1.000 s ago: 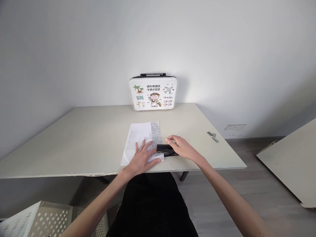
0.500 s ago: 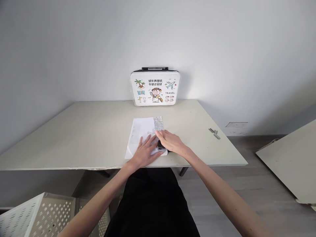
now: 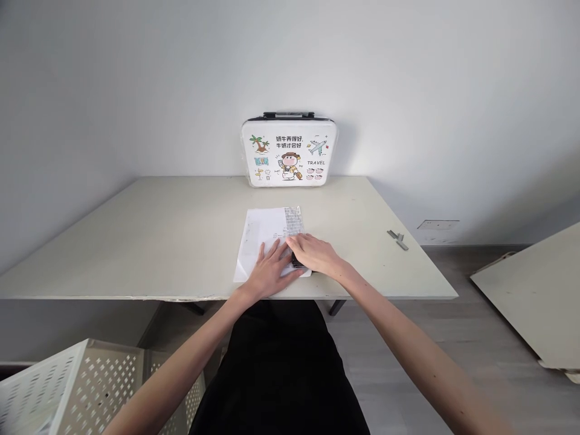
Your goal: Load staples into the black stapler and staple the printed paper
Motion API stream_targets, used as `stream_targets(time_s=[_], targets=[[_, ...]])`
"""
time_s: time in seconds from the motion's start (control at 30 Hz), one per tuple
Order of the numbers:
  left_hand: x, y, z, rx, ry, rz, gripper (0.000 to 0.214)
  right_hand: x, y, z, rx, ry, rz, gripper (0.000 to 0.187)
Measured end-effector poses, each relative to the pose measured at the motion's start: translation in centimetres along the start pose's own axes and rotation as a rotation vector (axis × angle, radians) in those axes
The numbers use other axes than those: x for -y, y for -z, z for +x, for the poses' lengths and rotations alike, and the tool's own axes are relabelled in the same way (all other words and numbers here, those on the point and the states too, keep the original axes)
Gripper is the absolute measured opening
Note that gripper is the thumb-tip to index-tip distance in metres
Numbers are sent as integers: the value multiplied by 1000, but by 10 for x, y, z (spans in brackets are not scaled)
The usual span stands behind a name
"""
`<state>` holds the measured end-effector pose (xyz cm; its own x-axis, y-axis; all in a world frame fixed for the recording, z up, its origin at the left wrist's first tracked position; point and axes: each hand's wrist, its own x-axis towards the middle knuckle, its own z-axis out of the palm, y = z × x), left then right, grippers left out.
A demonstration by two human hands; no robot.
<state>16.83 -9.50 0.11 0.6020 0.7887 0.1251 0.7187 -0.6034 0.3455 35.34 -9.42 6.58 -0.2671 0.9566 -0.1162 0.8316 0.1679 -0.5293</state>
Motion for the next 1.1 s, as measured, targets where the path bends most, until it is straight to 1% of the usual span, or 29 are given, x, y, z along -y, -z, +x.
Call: stream_targets(time_s=[0.2,0.37,0.63,0.8,0.93,1.1], targets=[[-2,2,0,1,6,-1,71,3,-1,1,-4,-28,-35,55],[-3,2,-1,0,10,4,71,4,-4,1,-13,-21,-84,55],[-4,1,-1,-16,9,-6,70,-5,-14,9,-20,3,-197,49],[-2,0,-1,-8,2,4,73,-8,-20,13,-40,-7,-268,53],[0,-3,0,-20,-9,1,74,-6,-28,13,-82,-18,-322,53],[1,-3,-1,-7,11,3,83,1,-38,14,-173,-21,-341,51]])
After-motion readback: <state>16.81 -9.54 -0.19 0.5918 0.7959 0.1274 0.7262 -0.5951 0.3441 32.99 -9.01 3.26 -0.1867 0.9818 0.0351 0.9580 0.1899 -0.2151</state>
